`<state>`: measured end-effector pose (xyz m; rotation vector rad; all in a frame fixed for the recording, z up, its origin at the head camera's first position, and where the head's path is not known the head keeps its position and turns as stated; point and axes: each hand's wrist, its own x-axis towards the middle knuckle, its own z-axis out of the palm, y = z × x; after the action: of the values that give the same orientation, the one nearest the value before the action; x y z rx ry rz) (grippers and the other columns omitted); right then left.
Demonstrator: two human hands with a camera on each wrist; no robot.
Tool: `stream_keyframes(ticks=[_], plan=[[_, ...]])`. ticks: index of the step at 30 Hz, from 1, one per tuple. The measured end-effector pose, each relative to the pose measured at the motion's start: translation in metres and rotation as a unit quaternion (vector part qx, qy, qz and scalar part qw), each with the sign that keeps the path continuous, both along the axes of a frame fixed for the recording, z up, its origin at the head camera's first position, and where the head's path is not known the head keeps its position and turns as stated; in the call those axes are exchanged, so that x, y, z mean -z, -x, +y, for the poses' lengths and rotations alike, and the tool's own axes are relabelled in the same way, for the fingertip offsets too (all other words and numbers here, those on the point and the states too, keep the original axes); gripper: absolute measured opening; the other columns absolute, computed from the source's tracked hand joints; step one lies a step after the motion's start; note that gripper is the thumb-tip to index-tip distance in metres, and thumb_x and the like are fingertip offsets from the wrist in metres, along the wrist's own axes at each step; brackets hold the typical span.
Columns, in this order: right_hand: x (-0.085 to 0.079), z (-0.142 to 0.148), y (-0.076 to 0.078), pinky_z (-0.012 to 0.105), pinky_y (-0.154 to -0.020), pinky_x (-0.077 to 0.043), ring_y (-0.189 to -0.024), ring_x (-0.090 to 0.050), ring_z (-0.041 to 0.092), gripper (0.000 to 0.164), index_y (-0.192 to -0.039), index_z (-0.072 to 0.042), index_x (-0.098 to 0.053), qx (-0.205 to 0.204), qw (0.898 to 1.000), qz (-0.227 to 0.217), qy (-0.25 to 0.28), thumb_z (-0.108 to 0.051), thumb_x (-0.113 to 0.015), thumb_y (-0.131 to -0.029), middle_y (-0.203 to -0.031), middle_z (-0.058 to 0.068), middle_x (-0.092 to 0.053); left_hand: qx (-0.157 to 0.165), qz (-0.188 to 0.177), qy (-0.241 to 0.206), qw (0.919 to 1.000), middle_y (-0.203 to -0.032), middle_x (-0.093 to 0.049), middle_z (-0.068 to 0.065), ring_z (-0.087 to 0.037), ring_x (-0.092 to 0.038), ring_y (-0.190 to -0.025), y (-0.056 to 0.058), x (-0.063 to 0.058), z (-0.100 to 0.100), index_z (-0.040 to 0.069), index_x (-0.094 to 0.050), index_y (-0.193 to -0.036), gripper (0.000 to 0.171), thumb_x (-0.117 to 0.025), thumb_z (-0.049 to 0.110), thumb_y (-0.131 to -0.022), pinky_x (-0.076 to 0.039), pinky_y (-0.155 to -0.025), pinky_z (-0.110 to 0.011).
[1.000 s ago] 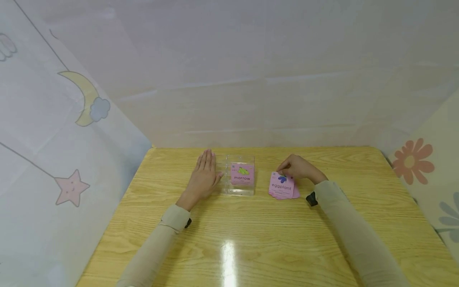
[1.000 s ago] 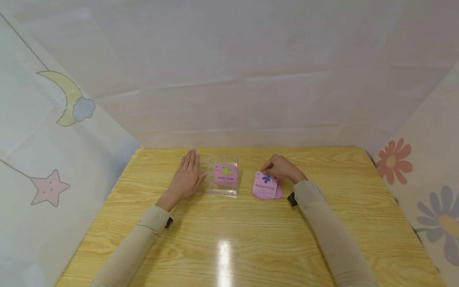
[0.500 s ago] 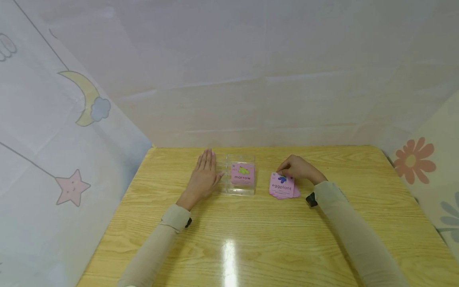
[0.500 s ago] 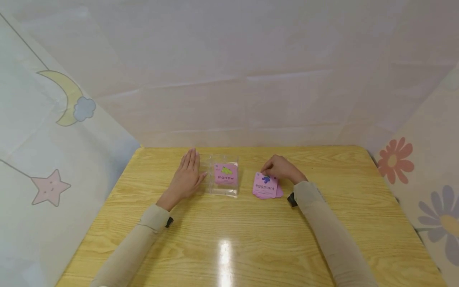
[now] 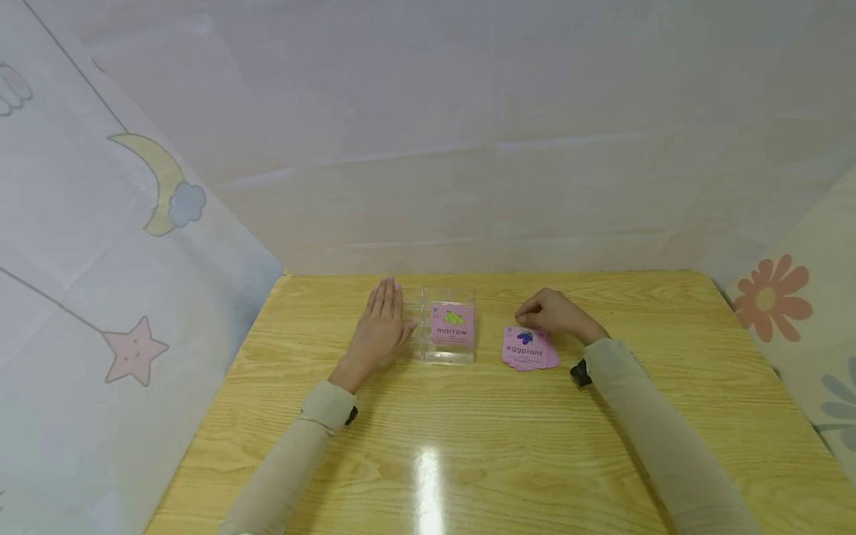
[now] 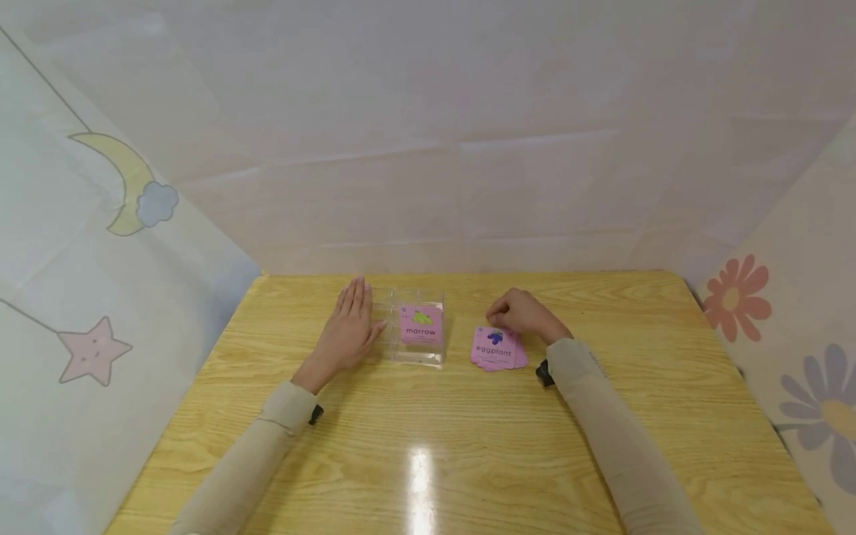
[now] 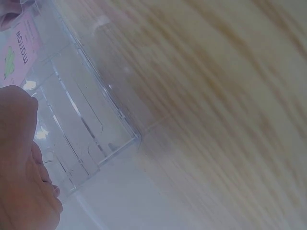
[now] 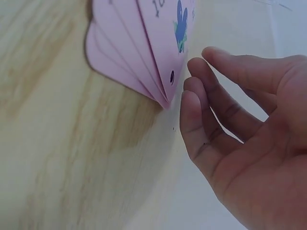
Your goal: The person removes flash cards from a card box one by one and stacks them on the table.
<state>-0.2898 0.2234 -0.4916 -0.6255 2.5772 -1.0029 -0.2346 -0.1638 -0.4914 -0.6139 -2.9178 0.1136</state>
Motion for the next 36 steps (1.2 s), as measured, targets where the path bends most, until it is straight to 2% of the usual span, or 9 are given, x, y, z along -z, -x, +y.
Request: stream_keyframes(ticks=[6, 9, 23, 28, 36], plan=[[-0.003, -0.002, -0.002, 0.053, -0.099, -0.059, -0.114, -0.070, 0.034, 0.027, -0.124, 0.002, -0.076, -0.001, 1.000, 0.010, -0.006, -0.012, -0.065, -0.103, -0.131, 0.025, -0.072, 0.002, 0.000, 0.000, 1.0000, -0.174, -0.004, -0.032, -0.043, -0.004, -0.165, -0.001, -0.002, 0.000, -0.011, -0.006, -0.164, 0.079, -0.031, 0.045, -0.115, -0.011, -0.136, -0.052], [-0.005, -0.003, -0.003, 0.055, -0.100, -0.058, -0.114, -0.069, 0.035, 0.029, -0.125, 0.003, -0.074, 0.000, 1.000, 0.014, -0.008, -0.013, -0.063, -0.104, -0.130, 0.025, -0.072, 0.003, 0.000, 0.001, 1.0000, -0.174, -0.005, -0.033, -0.043, -0.005, -0.165, -0.002, -0.002, 0.001, -0.011, -0.006, -0.164, 0.079, -0.031, 0.045, -0.115, -0.011, -0.136, -0.052], [-0.019, -0.013, -0.010, 0.053, -0.099, -0.059, -0.114, -0.072, 0.033, 0.030, -0.127, 0.001, -0.073, 0.023, 0.999, 0.030, 0.010, -0.017, -0.063, -0.105, -0.123, 0.017, -0.077, -0.001, -0.007, -0.002, 1.0000, -0.174, -0.003, -0.032, -0.044, -0.007, -0.165, -0.003, -0.006, 0.001, -0.011, -0.007, -0.164, 0.079, -0.034, 0.044, -0.115, -0.011, -0.136, -0.053], [-0.023, -0.017, -0.013, 0.052, -0.097, -0.059, -0.110, -0.070, 0.030, 0.029, -0.126, -0.001, -0.074, 0.024, 0.998, 0.048, 0.015, -0.019, -0.064, -0.105, -0.121, 0.015, -0.077, -0.003, -0.011, -0.001, 0.9999, -0.174, -0.002, -0.031, -0.043, -0.003, -0.165, -0.002, -0.005, 0.001, -0.010, -0.006, -0.164, 0.079, -0.033, 0.044, -0.115, -0.009, -0.136, -0.052], [-0.032, -0.024, -0.017, 0.049, -0.094, -0.060, -0.109, -0.071, 0.029, 0.031, -0.127, -0.002, -0.074, 0.028, 0.997, 0.064, 0.025, -0.022, -0.064, -0.106, -0.121, 0.013, -0.077, 0.000, 0.021, 0.004, 0.9998, -0.173, -0.011, -0.033, -0.044, -0.012, -0.164, 0.000, -0.003, 0.001, -0.012, -0.017, -0.163, 0.078, -0.038, 0.044, -0.114, -0.015, -0.136, -0.052]])
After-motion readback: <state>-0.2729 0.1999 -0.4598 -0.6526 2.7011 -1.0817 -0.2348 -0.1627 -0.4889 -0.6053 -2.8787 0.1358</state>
